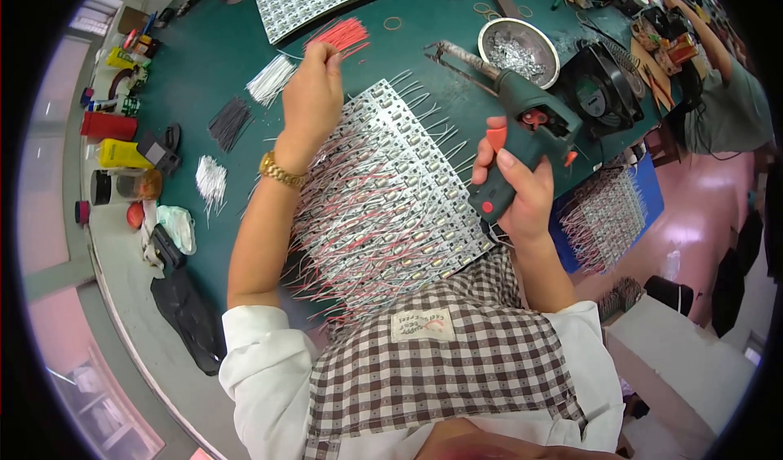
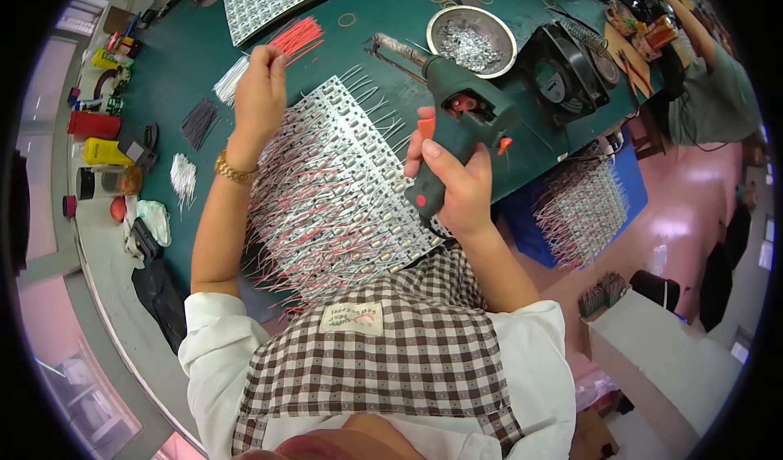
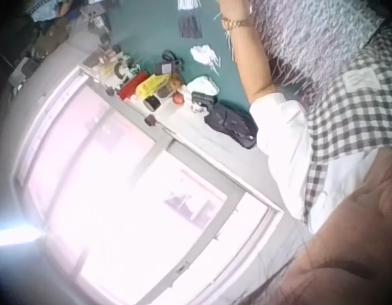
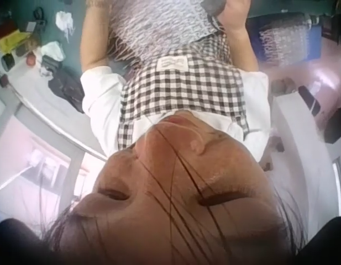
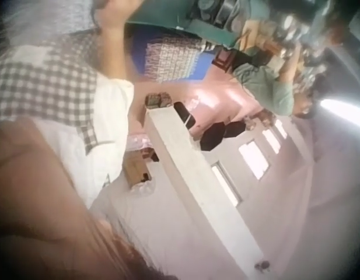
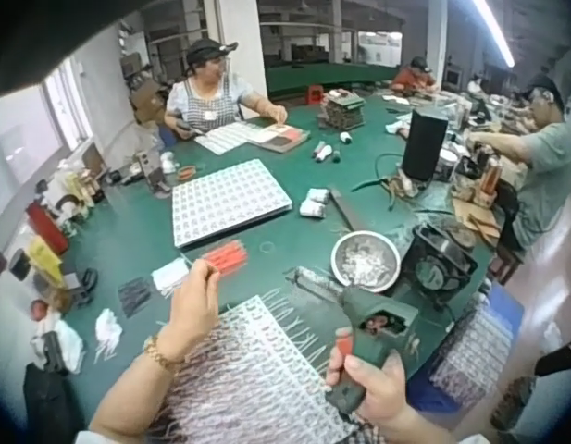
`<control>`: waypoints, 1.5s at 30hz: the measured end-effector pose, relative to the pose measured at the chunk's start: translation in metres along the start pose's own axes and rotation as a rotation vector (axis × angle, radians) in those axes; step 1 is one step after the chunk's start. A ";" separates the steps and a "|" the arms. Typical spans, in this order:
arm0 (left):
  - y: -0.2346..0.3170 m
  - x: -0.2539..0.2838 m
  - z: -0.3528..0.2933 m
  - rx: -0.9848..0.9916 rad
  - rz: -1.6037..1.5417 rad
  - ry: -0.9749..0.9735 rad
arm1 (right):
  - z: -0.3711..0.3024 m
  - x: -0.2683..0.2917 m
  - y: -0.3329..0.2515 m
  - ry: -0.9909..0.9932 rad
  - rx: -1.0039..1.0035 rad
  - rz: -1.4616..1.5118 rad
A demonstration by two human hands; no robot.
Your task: The person solders wire leads onto an LED board using a soldering iron, attaching red, black, and white wires to the board.
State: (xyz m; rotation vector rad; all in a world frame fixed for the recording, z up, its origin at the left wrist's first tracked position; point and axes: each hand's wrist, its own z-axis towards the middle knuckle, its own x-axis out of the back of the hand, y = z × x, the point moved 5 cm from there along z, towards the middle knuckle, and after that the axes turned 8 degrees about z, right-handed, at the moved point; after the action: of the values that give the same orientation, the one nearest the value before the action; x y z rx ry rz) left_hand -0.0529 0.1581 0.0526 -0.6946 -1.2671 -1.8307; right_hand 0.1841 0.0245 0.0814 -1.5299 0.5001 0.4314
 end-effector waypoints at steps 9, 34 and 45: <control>-0.009 -0.042 -0.021 0.037 -0.296 -0.206 | 0.019 0.000 0.023 -0.053 -0.081 -0.103; 0.004 -0.032 -0.031 0.038 -0.270 -0.245 | -0.008 0.001 0.027 -0.244 -0.167 -0.562; 0.007 -0.031 -0.033 0.037 -0.257 -0.218 | -0.011 -0.005 0.024 -0.164 -0.178 -0.602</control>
State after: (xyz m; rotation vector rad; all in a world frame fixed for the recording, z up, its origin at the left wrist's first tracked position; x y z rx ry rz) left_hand -0.0304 0.1347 0.0203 -0.7555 -1.5910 -1.9712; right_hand 0.1661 0.0139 0.0650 -1.7095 -0.1394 0.1293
